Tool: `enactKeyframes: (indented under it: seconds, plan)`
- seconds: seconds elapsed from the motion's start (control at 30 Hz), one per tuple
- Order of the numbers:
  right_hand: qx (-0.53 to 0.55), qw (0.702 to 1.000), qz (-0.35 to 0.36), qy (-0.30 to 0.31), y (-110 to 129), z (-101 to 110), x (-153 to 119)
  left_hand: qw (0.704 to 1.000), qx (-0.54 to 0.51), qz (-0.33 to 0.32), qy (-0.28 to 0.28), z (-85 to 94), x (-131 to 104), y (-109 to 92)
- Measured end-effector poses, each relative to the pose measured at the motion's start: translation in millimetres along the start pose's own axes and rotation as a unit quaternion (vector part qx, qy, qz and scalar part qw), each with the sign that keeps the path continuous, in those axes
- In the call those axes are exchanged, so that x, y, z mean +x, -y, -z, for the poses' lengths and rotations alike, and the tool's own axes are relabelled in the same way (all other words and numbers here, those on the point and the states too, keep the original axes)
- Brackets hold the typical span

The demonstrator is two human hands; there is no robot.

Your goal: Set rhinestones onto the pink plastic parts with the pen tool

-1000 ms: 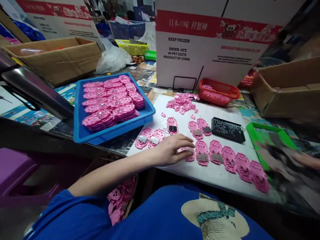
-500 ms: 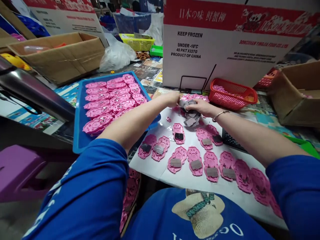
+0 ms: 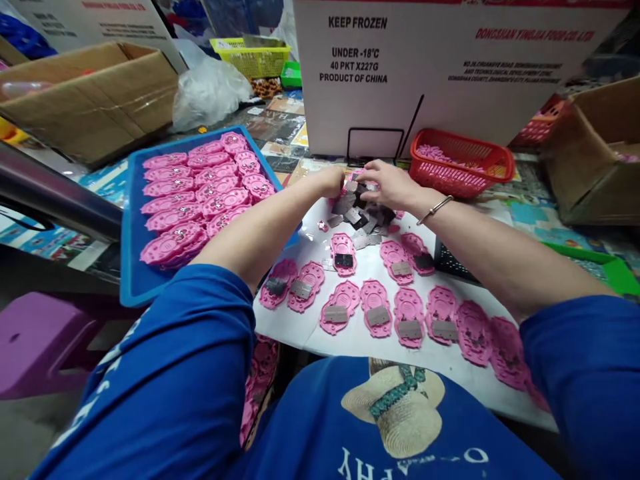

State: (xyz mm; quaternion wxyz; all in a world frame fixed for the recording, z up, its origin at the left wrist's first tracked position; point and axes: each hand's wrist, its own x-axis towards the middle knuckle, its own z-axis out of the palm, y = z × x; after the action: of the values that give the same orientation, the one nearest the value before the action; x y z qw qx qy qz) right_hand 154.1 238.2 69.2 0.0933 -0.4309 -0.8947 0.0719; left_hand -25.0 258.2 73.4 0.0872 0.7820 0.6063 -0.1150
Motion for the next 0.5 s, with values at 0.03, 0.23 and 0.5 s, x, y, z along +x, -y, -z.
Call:
enactKeyframes:
  seconds: [0.03, 0.23, 0.5]
  plan:
    - [-0.011, 1.0, 0.005, -0.008, 4.3, 1.4, -4.3, 1.0, -0.003, 0.006, 0.003, 0.1, -0.3, -0.6]
    - [-0.004, 0.989, 0.108, 0.098, 34.3, -11.3, -39.2, 0.999, -0.029, 0.028, 0.005, 0.3, -5.5, -0.3]
    - [0.026, 0.99, 0.084, 0.112, 39.9, -26.6, -52.4, 0.997, -0.049, 0.054, 0.007, 4.6, -15.9, -2.8]
